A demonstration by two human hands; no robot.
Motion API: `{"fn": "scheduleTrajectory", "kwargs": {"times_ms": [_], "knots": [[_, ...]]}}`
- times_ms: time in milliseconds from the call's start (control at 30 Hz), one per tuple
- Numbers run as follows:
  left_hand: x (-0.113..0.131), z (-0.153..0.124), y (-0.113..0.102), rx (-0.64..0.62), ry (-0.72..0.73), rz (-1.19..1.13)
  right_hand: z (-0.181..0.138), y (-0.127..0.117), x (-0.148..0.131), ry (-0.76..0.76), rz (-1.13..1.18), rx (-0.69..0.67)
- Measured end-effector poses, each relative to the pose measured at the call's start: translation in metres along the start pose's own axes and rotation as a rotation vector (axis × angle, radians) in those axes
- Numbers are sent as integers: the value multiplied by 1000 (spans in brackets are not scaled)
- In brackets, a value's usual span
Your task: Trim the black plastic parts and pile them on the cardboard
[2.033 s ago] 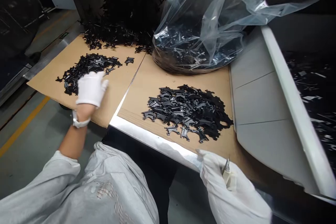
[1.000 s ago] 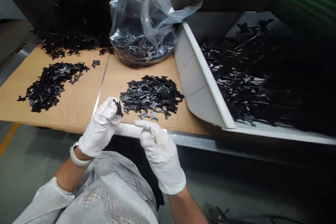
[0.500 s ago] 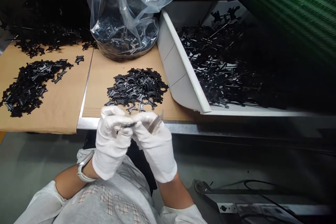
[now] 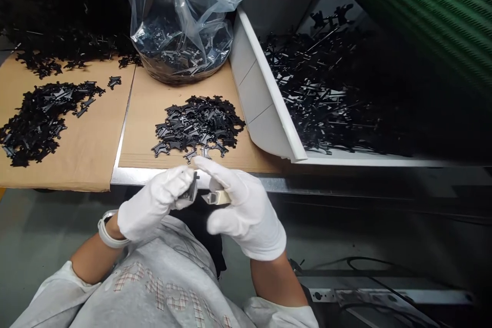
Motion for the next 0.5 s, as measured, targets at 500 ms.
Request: {"fn": "scheduleTrajectory", "kwargs": {"times_ms": [500], "knots": [[-5,-13,9,178,189,7,4,7,-18,-134,124,12]]}}
Point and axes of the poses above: each hand's wrist, its own z-axis towards the middle knuckle, its own y-axis out of the palm, x = y × z, the point moved 5 cm from there along z, towards the middle knuckle, and after that the axes turned 13 degrees about -y, right-handed, at the moved point
